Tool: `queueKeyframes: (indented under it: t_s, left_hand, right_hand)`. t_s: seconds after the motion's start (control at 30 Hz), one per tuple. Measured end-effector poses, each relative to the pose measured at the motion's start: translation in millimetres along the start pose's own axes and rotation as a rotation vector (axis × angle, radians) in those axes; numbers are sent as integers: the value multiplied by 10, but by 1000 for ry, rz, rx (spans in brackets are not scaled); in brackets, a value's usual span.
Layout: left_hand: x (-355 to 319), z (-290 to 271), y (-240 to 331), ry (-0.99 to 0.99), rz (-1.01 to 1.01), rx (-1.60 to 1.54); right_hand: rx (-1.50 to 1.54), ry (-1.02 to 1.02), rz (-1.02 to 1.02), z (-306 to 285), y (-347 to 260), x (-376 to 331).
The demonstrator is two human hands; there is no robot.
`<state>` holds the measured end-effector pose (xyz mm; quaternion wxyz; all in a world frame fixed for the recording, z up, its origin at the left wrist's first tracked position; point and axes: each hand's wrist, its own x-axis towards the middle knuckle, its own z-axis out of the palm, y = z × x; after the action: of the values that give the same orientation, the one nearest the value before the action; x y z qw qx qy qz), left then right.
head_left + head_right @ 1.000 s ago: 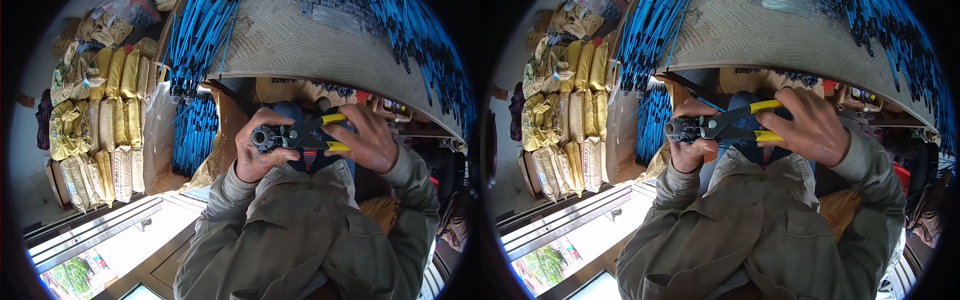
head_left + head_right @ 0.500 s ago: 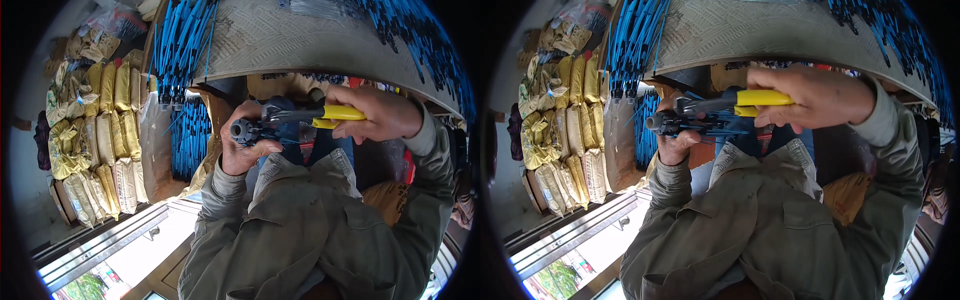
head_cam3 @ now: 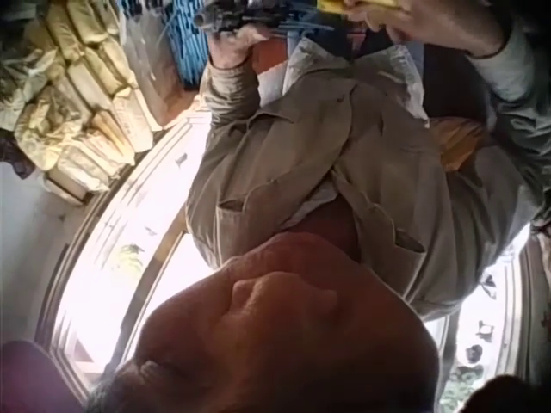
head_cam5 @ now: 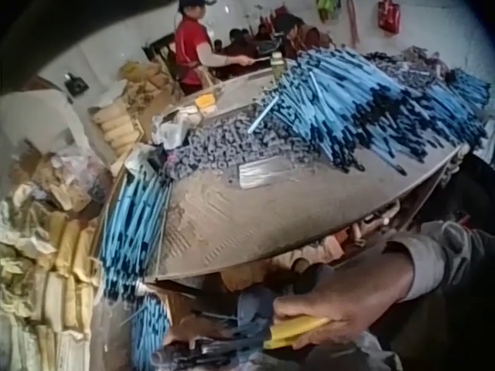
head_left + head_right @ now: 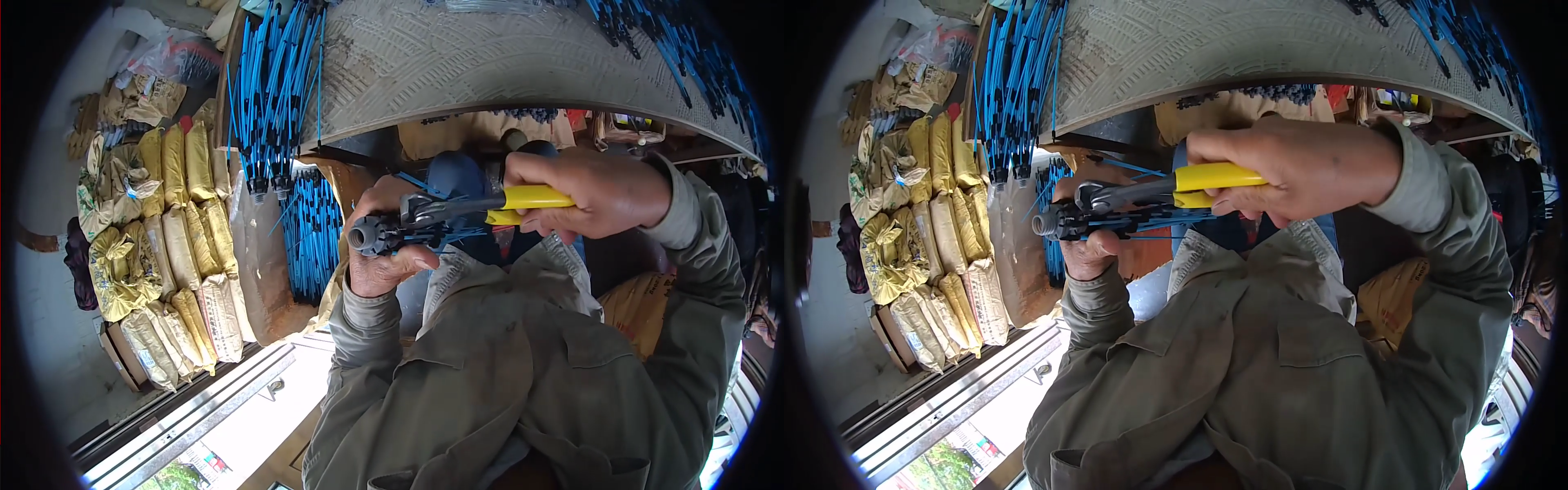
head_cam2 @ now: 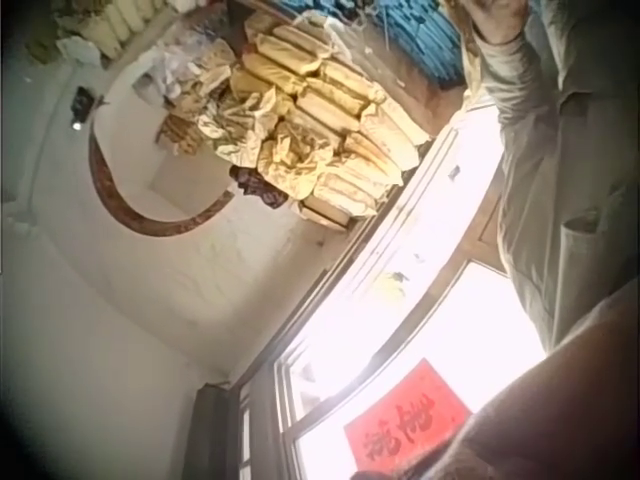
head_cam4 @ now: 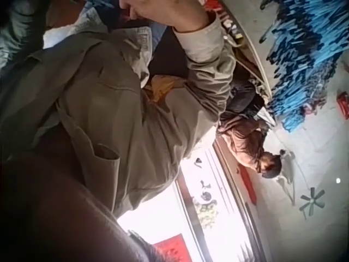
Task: The person threads a wire through the ends of umbrella ribs, slots the connected ribs around a central plastic hub, and fastens the wire into the hub using pliers.
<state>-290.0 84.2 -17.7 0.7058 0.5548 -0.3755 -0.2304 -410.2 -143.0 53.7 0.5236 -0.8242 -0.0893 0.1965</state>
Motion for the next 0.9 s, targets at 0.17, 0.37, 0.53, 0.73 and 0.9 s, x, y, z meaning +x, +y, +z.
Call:
queueKeyframes:
  t_s: [0.17, 0.37, 0.53, 0.73, 0.9]
  left_hand:
    - [116, -27, -67, -94, 129, 23]
    - [110, -11, -60, -72, 93, 56]
    - [119, 37, -53, -51, 79, 47]
    - [108, 61, -32, 9, 44, 3]
    - [108, 41, -68, -10, 114, 36]
  right_hand:
    - [-245, 32, -211, -53, 104, 15]
    - [-188, -21, -78, -165, -31, -40]
    - [-296, 65, -191, -157, -2, -51]
    - [-301, 118, -164, 57, 102, 6]
    - [-233, 404, -208, 667, 478, 214]
